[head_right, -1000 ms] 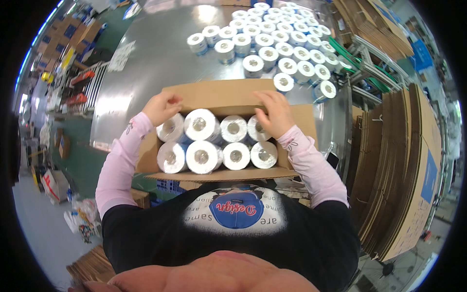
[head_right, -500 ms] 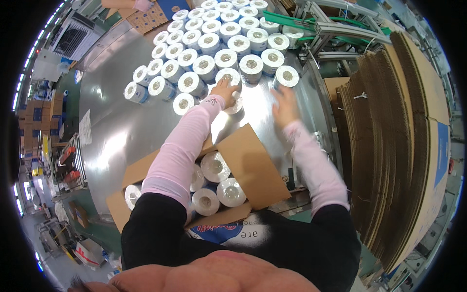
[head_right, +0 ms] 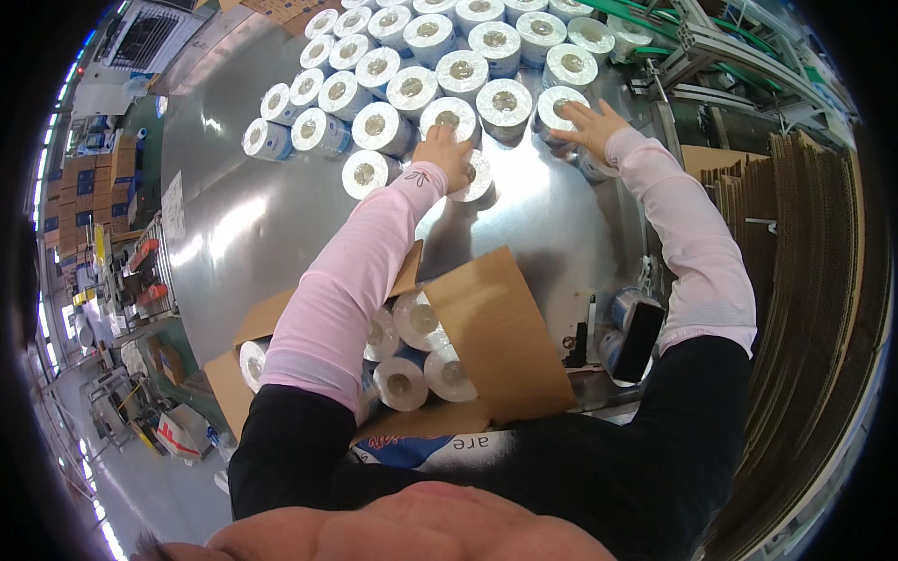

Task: The person places rolls of material into cardboard boxes by hand and folds the box flaps closed.

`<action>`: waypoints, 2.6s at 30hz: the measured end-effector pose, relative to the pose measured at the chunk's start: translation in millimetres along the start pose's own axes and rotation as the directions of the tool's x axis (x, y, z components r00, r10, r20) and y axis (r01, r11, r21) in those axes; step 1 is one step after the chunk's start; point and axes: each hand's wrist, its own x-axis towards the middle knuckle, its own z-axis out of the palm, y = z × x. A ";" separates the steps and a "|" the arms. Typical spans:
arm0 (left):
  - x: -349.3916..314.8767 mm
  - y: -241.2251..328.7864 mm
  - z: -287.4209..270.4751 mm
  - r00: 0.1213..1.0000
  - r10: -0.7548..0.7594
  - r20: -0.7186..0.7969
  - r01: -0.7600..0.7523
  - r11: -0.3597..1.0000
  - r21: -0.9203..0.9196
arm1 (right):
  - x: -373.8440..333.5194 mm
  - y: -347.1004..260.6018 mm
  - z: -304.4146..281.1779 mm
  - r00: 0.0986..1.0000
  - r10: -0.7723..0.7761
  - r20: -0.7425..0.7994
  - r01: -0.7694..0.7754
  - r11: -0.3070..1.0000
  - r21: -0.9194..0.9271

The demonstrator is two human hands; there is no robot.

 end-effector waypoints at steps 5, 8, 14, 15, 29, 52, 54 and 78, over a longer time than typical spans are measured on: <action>-7.0 -2.3 -15.1 0.999 -0.053 0.005 0.053 0.998 0.024 | -21.4 -14.1 0.0 1.000 -0.006 -0.004 0.006 0.999 -0.050; -9.1 0.1 -5.4 0.996 -0.020 0.086 0.009 0.992 0.127 | -12.3 -26.9 11.7 0.999 0.035 -0.036 -0.037 0.998 -0.054; -40.3 -23.8 -31.1 0.988 -0.154 0.015 0.154 0.960 -0.234 | -53.3 -138.9 21.6 0.913 0.409 -0.007 -0.365 0.823 0.434; -43.0 -33.7 -37.3 0.979 -0.200 -0.028 0.175 0.907 -0.383 | -65.3 -165.0 31.9 0.915 0.403 0.006 -0.361 0.814 0.456; -369.9 -38.1 -109.0 0.995 0.097 -0.021 0.020 -0.402 -0.916 | -145.2 -214.3 47.3 0.640 0.761 0.104 0.266 -0.346 0.900; -537.4 -67.1 -113.5 0.937 -0.144 -0.320 0.026 0.939 -0.344 | -263.2 -360.9 -234.9 0.803 -0.397 -0.443 0.495 0.860 0.126; -546.8 -86.2 -106.7 0.929 -0.183 -0.323 0.040 0.914 -0.404 | -248.6 -364.3 -209.7 0.849 -0.325 -0.418 0.423 0.890 0.168; -595.1 -52.7 -107.2 0.972 -0.098 0.213 0.165 0.931 -0.327 | -147.9 -405.0 -137.5 0.628 0.043 -0.777 0.258 0.930 0.261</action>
